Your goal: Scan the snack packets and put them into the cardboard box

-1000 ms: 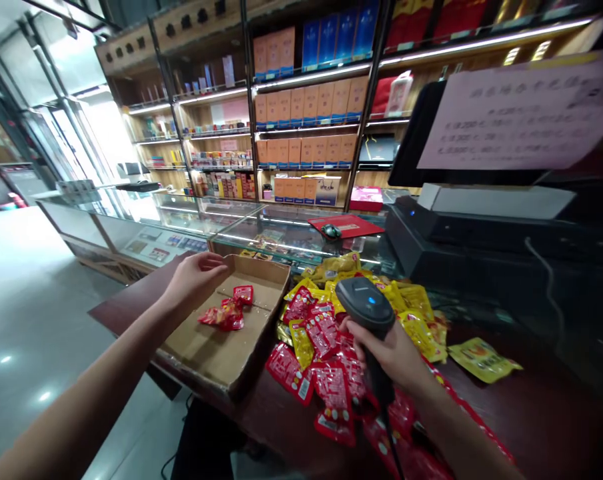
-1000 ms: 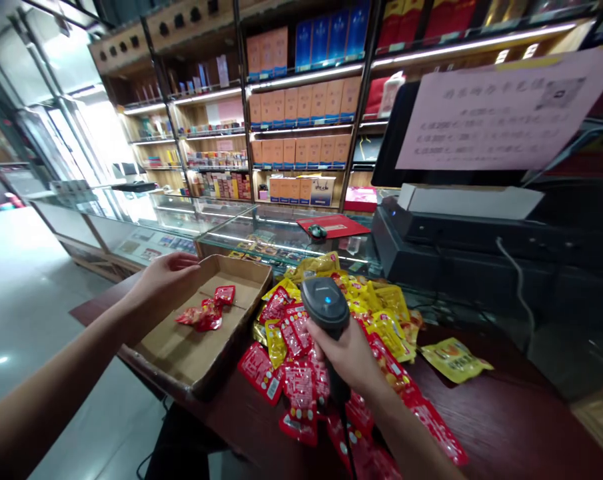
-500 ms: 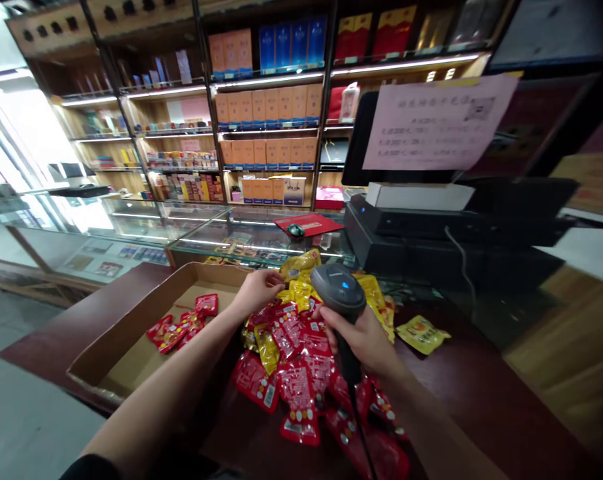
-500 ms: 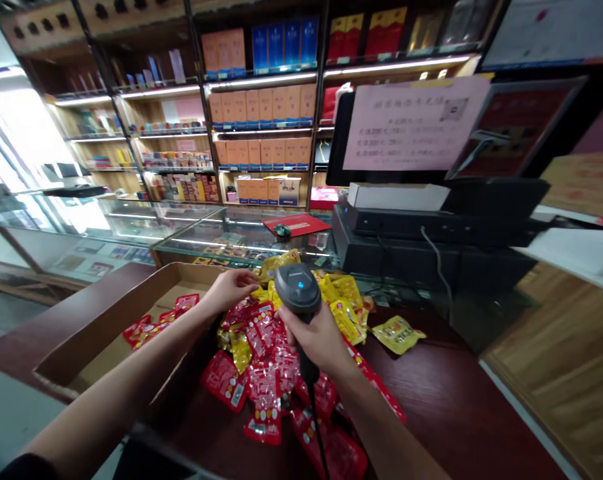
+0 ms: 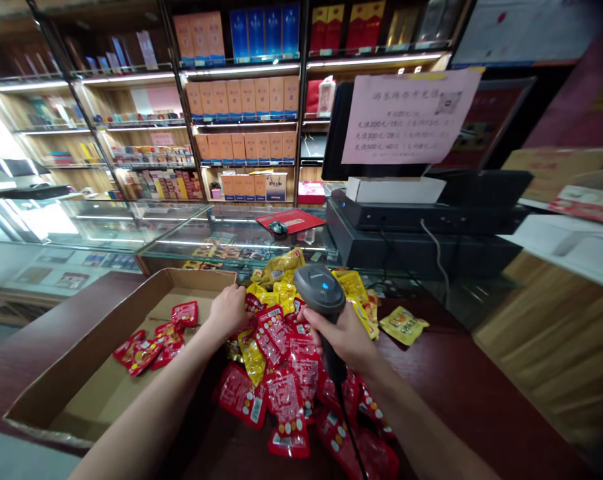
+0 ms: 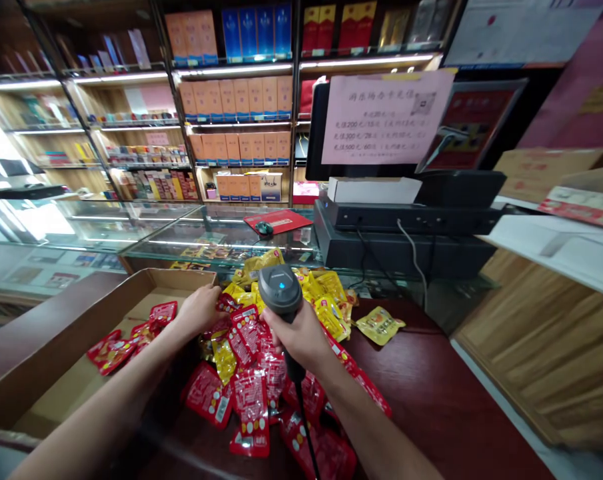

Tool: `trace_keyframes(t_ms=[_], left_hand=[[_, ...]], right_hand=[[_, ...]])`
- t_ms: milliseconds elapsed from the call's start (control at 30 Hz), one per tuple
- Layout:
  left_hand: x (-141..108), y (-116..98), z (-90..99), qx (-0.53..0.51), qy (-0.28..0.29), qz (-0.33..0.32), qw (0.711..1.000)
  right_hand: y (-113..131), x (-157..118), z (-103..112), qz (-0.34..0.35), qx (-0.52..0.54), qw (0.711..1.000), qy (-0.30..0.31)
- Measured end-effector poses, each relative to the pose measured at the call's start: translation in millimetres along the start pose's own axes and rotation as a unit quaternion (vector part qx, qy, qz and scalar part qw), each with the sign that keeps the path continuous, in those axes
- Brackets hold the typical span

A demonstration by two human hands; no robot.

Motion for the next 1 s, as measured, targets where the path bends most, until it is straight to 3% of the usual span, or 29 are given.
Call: trace_keyframes(t_ms=[133, 267, 333, 467, 567, 700, 1000], left_hand=[[-1.2, 1.0, 8.9, -0.050, -0.046, -0.011, 0.998], [0.9, 6.7, 20.3, -0.241, -0.107, 0.017, 0.965], [3.8, 7.4, 22.2, -0.382, -0.125, 0.010, 0.916], [6.2, -6.1, 17.2, -0.640, -0.070, -0.015, 0.765], [3.9, -20.3, 9.8, -0.703, -0.038, -0.018, 0.710], [2.1, -27.4, -0.8, -0.724, -0.037, -0.009, 0.689], [1.7, -28.3, -5.6, -0.718, -0.026, -0.011, 0.696]], right_hand=[[-1.8, 0.5, -0.8, -0.020, -0.003, 1.000, 0.008], [-3.3, 0.0, -3.5, -0.009, -0.015, 1.000, 0.015], [-4.2, -0.3, -6.2, -0.002, -0.020, 0.999, 0.025], [-1.9, -2.8, -12.8, 0.007, -0.033, 0.999, 0.030], [1.2, -5.8, -18.6, -0.002, -0.028, 0.999, 0.041], [0.6, -7.8, -26.6, -0.010, -0.019, 0.997, 0.076], [-6.8, -5.5, -30.5, -0.039, -0.003, 0.995, 0.087]])
Point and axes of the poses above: each hand's wrist, its own x-axis towards the middle knuckle, its own z-axis out of the back of the hand, y = z × x, the point moved 2 cm from there along x, towards the middle knuckle, and after that the axes turned 14 degrees about -x, right-handed, at the moved point
